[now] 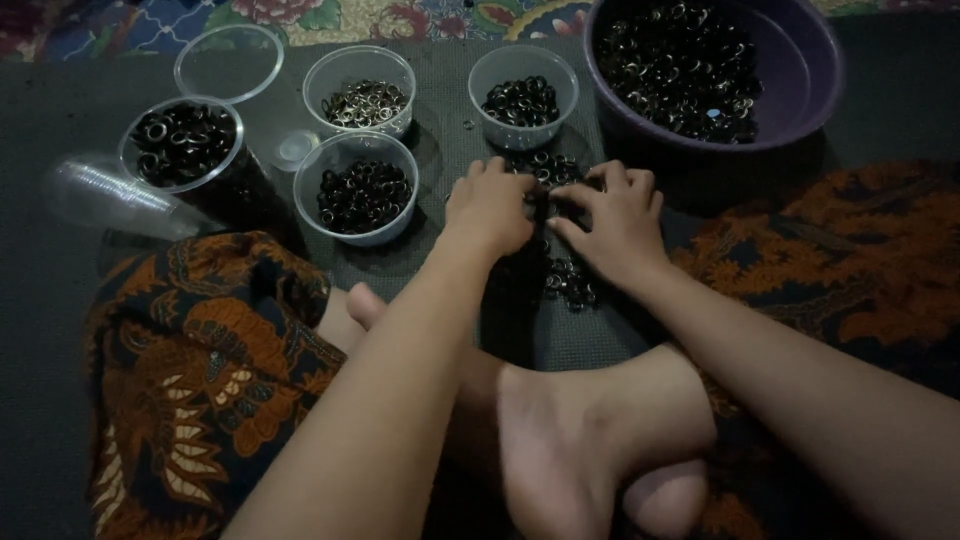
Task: Sorting small metal rings into different plastic containers while sitting on the floor.
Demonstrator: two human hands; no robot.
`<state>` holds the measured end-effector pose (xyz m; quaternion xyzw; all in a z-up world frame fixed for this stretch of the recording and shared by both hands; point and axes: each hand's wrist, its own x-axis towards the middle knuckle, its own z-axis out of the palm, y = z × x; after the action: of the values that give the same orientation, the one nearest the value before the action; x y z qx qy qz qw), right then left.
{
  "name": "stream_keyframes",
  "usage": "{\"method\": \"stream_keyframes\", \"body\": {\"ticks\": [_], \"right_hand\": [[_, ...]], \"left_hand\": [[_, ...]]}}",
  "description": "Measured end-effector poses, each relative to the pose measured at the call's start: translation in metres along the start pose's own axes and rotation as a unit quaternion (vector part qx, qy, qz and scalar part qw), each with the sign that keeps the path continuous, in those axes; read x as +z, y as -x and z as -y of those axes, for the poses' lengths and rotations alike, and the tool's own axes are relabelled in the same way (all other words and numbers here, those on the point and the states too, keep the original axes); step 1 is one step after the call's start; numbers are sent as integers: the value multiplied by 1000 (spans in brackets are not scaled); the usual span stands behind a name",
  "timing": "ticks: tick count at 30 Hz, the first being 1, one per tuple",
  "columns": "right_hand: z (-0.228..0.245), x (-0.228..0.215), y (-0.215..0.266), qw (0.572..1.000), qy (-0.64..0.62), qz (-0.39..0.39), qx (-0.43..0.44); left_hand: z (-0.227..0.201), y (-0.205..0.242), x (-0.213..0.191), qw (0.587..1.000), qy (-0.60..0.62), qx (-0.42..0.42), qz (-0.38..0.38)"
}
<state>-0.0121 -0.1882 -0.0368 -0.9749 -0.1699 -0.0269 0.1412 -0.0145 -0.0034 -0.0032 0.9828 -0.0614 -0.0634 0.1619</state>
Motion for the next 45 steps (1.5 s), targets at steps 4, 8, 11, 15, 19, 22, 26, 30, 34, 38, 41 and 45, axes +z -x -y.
{"method": "stream_keyframes", "body": {"ticks": [4, 8, 11, 15, 19, 22, 26, 30, 34, 38, 41, 45], "right_hand": [[-4, 8, -2, 999, 16, -14, -25], [-8, 14, -3, 997, 22, -55, -53], [-18, 21, -11, 994, 34, -83, -54], [-20, 17, -13, 993, 13, -88, -71], [-19, 19, -16, 993, 7, -88, -83], [-21, 25, -16, 993, 11, -87, -82], [-35, 45, -23, 995, -40, -85, -33], [-29, 36, -21, 996, -70, -61, -7], [-21, 29, -18, 997, -42, -55, -20], [-33, 41, -23, 996, -66, -51, -14], [-42, 38, -23, 990, -123, -66, 8], [-32, 9, -15, 955, -287, -54, 55]], "left_hand": [[-1, 1, 0, 1000, -3, -6, 0], [-4, 3, -3, 1000, -26, -8, -5], [-1, -2, 1, 999, -44, -24, -23], [13, -6, 8, 993, -47, -104, -35], [30, 0, 5, 983, 19, -182, 17], [29, 10, -2, 971, 83, -220, 38], [26, 9, 0, 965, 79, -214, 132], [-9, 42, -53, 963, 128, -144, 188], [2, 20, -14, 974, 114, -122, 155], [3, 14, -5, 974, 100, -102, 174], [-3, 19, -28, 978, 133, -119, 106], [15, 17, -30, 953, 242, -164, -80]]}}
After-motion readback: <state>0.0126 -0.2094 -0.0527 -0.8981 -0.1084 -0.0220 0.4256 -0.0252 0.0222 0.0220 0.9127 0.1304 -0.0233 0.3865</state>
